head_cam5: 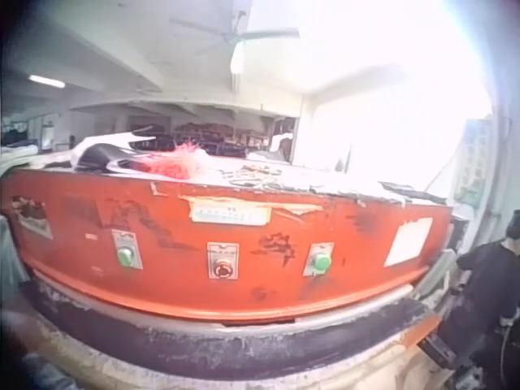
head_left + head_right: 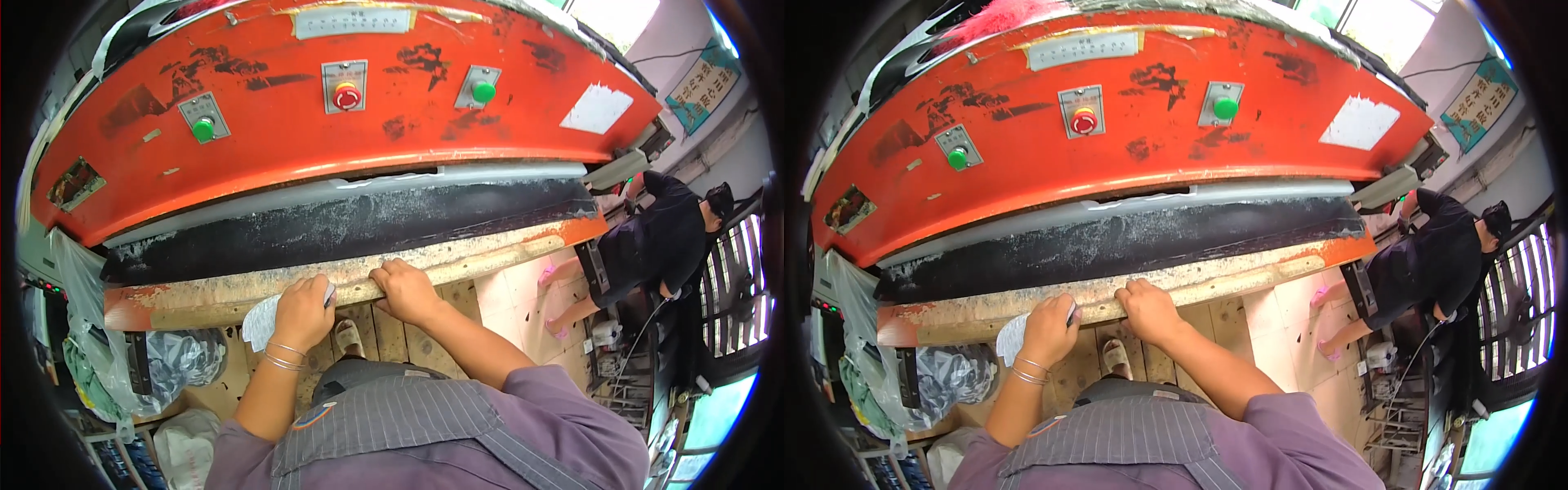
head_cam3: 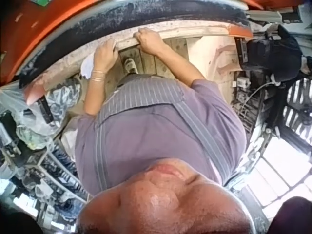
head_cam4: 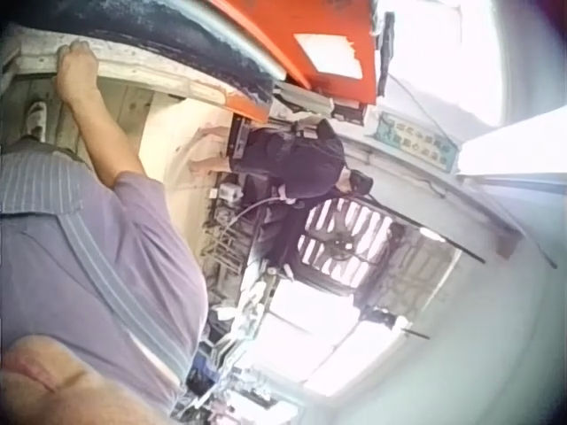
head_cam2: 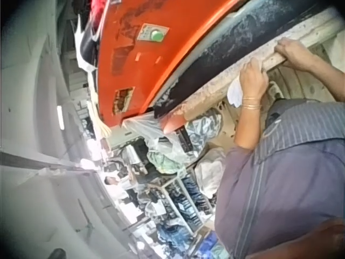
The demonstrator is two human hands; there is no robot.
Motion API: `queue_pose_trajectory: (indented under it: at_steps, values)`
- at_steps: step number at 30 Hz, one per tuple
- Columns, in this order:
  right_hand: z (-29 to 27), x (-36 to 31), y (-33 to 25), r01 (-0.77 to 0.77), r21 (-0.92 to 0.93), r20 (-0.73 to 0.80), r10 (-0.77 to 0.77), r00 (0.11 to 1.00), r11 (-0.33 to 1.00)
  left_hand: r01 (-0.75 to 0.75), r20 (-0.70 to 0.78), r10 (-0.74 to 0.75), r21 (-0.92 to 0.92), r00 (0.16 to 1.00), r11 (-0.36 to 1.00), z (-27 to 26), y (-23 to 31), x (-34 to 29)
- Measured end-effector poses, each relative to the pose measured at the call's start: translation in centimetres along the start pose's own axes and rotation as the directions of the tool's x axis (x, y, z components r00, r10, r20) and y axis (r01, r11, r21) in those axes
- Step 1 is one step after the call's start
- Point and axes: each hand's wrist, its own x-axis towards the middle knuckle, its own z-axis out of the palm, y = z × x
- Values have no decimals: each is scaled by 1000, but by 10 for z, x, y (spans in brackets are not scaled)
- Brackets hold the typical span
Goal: Operating an industrial hydraulic press to die-cut shoe components from a sheet of material.
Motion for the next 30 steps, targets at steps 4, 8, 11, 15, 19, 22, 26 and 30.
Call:
queue_pose_trajectory:
  at_steps: [4,8,11,15,19,22,26,30]
  values:
    - [12,-13,4,20,-15,19,-20,1000,1000,-19,15,19,-11,1000,1000,13,-7,-10]
    - [-17,-25,1,102,56,266,-113,957,993,38,212,-15,-103,977,994,13,-10,-22]
    - [-47,-2,19,-28,145,415,-35,909,989,108,135,-68,-314,988,943,11,-6,-3]
    - [-45,36,68,-7,-269,-105,-22,994,963,-6,-73,-9,-207,997,978,33,-9,48]
    - [-35,43,91,-11,-167,64,22,998,986,51,-173,-59,-46,983,998,71,-12,71]
    - [-38,-21,72,41,-114,-43,-47,998,993,70,-76,-66,53,995,996,81,-2,49]
    - [10,-70,124,-52,401,-33,71,997,914,-198,103,191,67,976,978,121,-10,33]
    - [33,-99,126,-115,814,24,166,986,570,-126,-257,128,26,958,992,120,-4,6]
